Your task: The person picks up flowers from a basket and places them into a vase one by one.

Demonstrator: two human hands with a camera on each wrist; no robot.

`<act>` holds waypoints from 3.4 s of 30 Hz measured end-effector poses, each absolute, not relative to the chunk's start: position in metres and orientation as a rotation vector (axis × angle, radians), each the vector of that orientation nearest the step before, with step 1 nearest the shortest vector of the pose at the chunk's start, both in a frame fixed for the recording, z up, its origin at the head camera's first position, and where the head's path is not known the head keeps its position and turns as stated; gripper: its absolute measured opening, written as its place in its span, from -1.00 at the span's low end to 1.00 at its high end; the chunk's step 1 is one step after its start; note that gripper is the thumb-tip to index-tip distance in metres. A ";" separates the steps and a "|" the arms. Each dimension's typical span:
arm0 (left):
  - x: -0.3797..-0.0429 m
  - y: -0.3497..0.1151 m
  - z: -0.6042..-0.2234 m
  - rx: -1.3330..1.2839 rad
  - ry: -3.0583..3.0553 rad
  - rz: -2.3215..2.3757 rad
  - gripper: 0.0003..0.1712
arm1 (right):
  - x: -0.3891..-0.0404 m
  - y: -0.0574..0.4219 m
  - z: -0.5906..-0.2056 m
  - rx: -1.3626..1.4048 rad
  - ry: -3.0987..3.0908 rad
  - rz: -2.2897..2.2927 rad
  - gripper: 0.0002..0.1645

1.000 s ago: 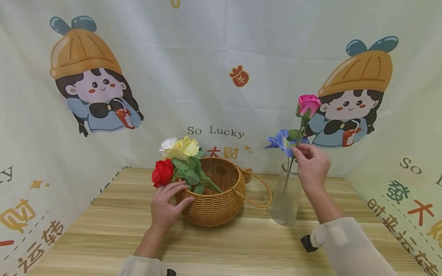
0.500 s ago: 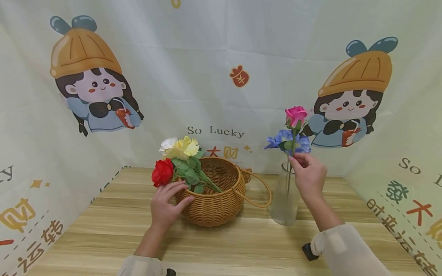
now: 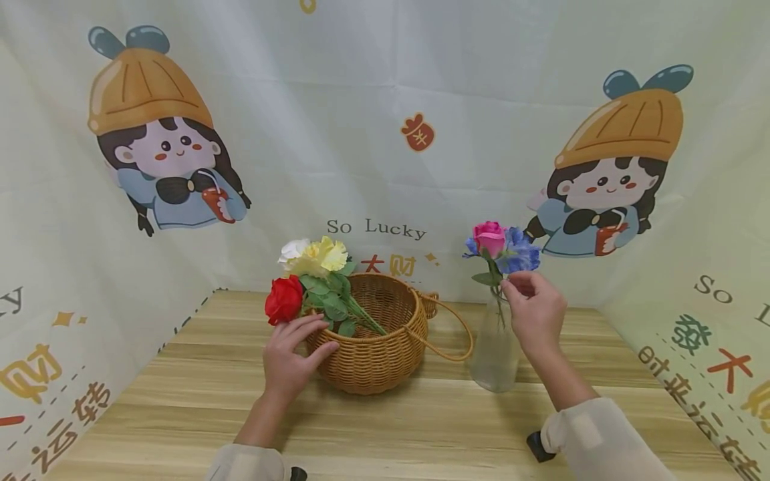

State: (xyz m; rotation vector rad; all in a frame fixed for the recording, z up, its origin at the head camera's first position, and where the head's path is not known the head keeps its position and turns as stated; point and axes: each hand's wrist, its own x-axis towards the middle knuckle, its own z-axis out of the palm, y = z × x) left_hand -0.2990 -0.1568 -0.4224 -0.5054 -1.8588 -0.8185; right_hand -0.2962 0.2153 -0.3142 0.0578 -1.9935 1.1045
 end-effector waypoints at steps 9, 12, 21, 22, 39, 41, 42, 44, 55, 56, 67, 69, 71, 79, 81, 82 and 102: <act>-0.299 -0.157 -0.422 -0.513 -1.851 -0.814 -0.56 | -0.289 0.214 -0.322 0.070 -1.911 1.103 -0.85; -0.299 -0.157 -0.421 -0.502 -1.869 -0.822 -0.56 | -0.286 0.213 -0.325 0.051 -1.913 1.117 -0.83; -0.298 -0.157 -0.421 -0.500 -1.866 -0.830 -0.56 | -0.277 0.206 -0.331 -0.018 -1.952 1.179 -0.83; -0.298 -0.157 -0.421 -0.500 -1.866 -0.829 -0.56 | -0.276 0.205 -0.332 -0.021 -1.950 1.189 -0.83; -0.300 -0.157 -0.422 -0.497 -1.867 -0.840 -0.55 | -0.276 0.177 -0.347 0.158 -1.950 1.256 -0.84; -0.299 -0.157 -0.422 -0.498 -1.870 -0.843 -0.56 | -0.276 0.173 -0.347 0.195 -1.951 1.264 -0.83; -0.299 -0.157 -0.422 -0.497 -1.872 -0.845 -0.56 | -0.276 0.170 -0.348 0.210 -1.953 1.273 -0.83; -0.299 -0.157 -0.422 -0.498 -1.873 -0.844 -0.56 | -0.276 0.166 -0.348 0.236 -1.955 1.294 -0.83; -0.299 -0.157 -0.422 -0.496 -1.873 -0.840 -0.54 | -0.281 0.141 -0.346 0.265 -2.019 1.403 -0.78; -0.299 -0.157 -0.422 -0.496 -1.874 -0.840 -0.54 | -0.281 0.139 -0.346 0.266 -2.025 1.413 -0.77; -0.300 -0.157 -0.423 -0.501 -1.865 -0.837 -0.53 | -0.291 0.107 -0.338 0.359 -2.038 1.503 -0.72; -0.300 -0.158 -0.423 -0.502 -1.861 -0.837 -0.52 | -0.293 0.100 -0.336 0.380 -2.030 1.524 -0.72; -0.299 -0.158 -0.423 -0.501 -1.863 -0.835 -0.51 | -0.294 0.093 -0.334 0.388 -2.039 1.529 -0.72; -0.298 -0.156 -0.421 -0.509 -1.852 -0.829 -0.50 | -0.300 0.069 -0.333 0.460 -2.044 1.531 -0.74; -0.298 -0.157 -0.421 -0.505 -1.854 -0.832 -0.51 | -0.302 0.064 -0.333 0.472 -2.039 1.549 -0.74; -0.298 -0.157 -0.421 -0.502 -1.857 -0.834 -0.50 | -0.303 0.062 -0.333 0.474 -2.038 1.555 -0.73; -0.300 -0.158 -0.423 -0.498 -1.855 -0.837 -0.49 | -0.328 0.021 -0.322 0.337 -2.149 1.837 -0.64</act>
